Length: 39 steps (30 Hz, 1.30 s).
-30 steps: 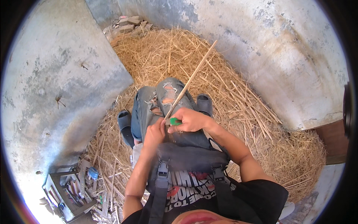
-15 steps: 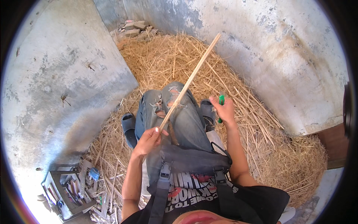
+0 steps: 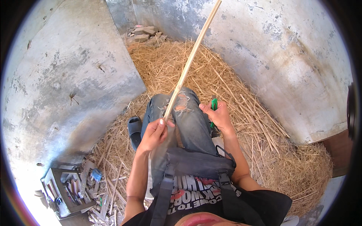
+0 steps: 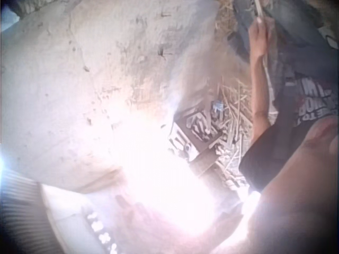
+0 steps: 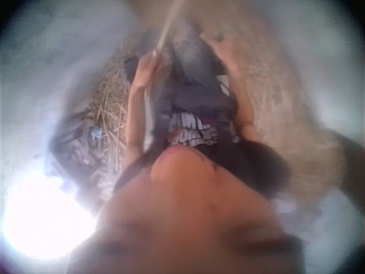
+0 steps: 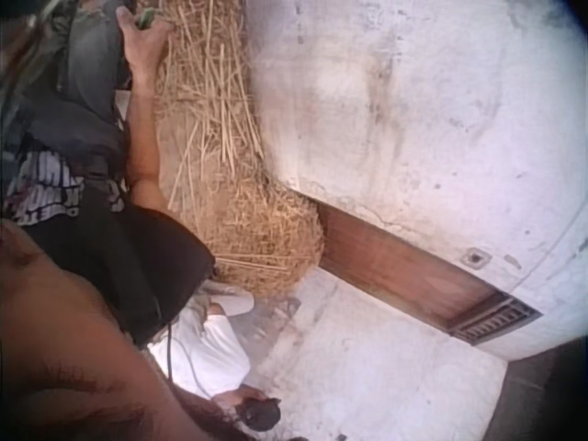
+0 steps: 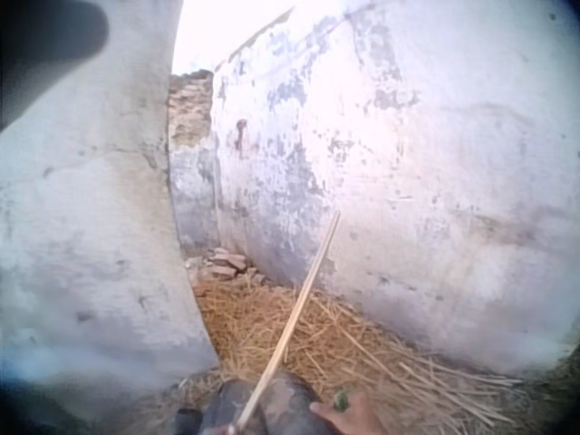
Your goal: The person uses a small green folding knife to shave thin strips from a wooden stick while sitting on a floor covered in straw.
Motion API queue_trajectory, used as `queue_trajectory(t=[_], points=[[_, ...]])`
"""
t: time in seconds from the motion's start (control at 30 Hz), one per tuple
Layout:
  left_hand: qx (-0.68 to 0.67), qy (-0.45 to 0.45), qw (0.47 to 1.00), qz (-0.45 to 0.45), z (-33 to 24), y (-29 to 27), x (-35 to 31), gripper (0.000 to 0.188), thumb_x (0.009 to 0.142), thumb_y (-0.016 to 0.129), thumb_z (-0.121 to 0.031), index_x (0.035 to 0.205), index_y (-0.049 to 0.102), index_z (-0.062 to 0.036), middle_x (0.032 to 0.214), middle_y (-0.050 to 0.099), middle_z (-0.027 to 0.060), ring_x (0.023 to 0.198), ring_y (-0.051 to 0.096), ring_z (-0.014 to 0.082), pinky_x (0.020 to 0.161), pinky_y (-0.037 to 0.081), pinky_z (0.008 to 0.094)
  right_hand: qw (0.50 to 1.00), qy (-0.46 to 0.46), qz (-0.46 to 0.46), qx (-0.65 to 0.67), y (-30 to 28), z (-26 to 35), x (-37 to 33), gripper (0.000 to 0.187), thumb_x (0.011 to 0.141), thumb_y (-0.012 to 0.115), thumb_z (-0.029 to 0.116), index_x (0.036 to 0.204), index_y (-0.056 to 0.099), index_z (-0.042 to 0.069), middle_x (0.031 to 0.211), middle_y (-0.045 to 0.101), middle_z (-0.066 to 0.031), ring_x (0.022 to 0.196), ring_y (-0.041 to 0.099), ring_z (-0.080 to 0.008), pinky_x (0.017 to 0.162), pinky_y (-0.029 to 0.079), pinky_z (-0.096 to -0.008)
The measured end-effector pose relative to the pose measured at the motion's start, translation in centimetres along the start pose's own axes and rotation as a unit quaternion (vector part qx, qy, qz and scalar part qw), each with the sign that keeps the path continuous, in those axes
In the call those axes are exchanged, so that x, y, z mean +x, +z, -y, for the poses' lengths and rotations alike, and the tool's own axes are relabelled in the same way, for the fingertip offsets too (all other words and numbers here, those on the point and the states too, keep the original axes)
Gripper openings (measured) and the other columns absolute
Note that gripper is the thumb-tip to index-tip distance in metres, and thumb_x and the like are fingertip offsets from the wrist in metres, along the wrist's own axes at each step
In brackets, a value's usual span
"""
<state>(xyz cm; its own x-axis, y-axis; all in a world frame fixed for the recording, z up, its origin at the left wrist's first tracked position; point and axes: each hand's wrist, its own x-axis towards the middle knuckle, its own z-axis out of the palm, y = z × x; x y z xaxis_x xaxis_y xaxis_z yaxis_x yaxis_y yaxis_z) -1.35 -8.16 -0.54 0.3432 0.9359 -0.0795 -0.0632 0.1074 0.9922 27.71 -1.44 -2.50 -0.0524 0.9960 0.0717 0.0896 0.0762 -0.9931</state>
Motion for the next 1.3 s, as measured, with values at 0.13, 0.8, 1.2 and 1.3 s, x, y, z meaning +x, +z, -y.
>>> queue_trajectory(t=[0.13, 0.8, 1.2, 1.3], points=[[0.003, 0.021, 1.0, 0.004, -0.2, 0.4, 0.4, 0.048, 0.114, 0.036, -0.04, 0.112, 0.064, -0.0012, 0.056, 0.041, -0.0062, 0.05, 0.034, 0.0033, 0.048, 0.031, 0.0222, 0.995, 0.03, -0.005, 0.092, 0.7, 0.7, -0.2, 0.032, 0.091, 0.082, 0.029, 0.075, 0.072, 0.003, 0.053, 0.051, 0.0045, 0.043, 0.041, -0.0035, 0.041, 0.028, -0.0244], [-0.009, -0.216, 0.976, 0.038, 4.7, -2.5, -6.0, 0.044, 0.11, 0.049, -0.043, 0.083, 0.057, -0.0089, 0.062, 0.043, -0.007, 0.05, 0.036, 0.005, 0.047, 0.027, 0.0248, 0.99, 0.006, -0.013, 0.141, 0.4, -1.6, 0.9, 0.041, 0.109, 0.049, 0.044, 0.105, 0.057, 0.004, 0.07, 0.046, 0.0021, 0.059, 0.047, -0.0085, 0.055, 0.04, -0.0244], [0.382, -0.06, 0.922, 0.002, 6.1, -4.7, -9.6, 0.047, 0.11, 0.045, -0.039, 0.087, 0.06, -0.0002, 0.07, 0.064, 0.0193, 0.068, 0.065, 0.0408, 0.063, 0.049, 0.0462, 0.958, -0.084, -0.051, -0.271, -1.4, -4.7, 0.3, 0.039, 0.109, 0.047, 0.032, 0.098, 0.057, -0.005, 0.075, 0.06, -0.0292, 0.07, 0.058, -0.0491, 0.065, 0.045, -0.051], [0.408, -0.084, 0.909, -0.007, 5.2, -4.3, -9.4, 0.044, 0.11, 0.045, -0.036, 0.09, 0.06, 0.0003, 0.077, 0.066, 0.0267, 0.077, 0.063, 0.0511, 0.068, 0.048, 0.0556, 0.949, -0.106, -0.07, -0.289, -2.4, -5.0, 1.6, 0.039, 0.108, 0.047, 0.03, 0.097, 0.059, -0.005, 0.076, 0.062, -0.0295, 0.073, 0.061, -0.0495, 0.066, 0.045, -0.053]])
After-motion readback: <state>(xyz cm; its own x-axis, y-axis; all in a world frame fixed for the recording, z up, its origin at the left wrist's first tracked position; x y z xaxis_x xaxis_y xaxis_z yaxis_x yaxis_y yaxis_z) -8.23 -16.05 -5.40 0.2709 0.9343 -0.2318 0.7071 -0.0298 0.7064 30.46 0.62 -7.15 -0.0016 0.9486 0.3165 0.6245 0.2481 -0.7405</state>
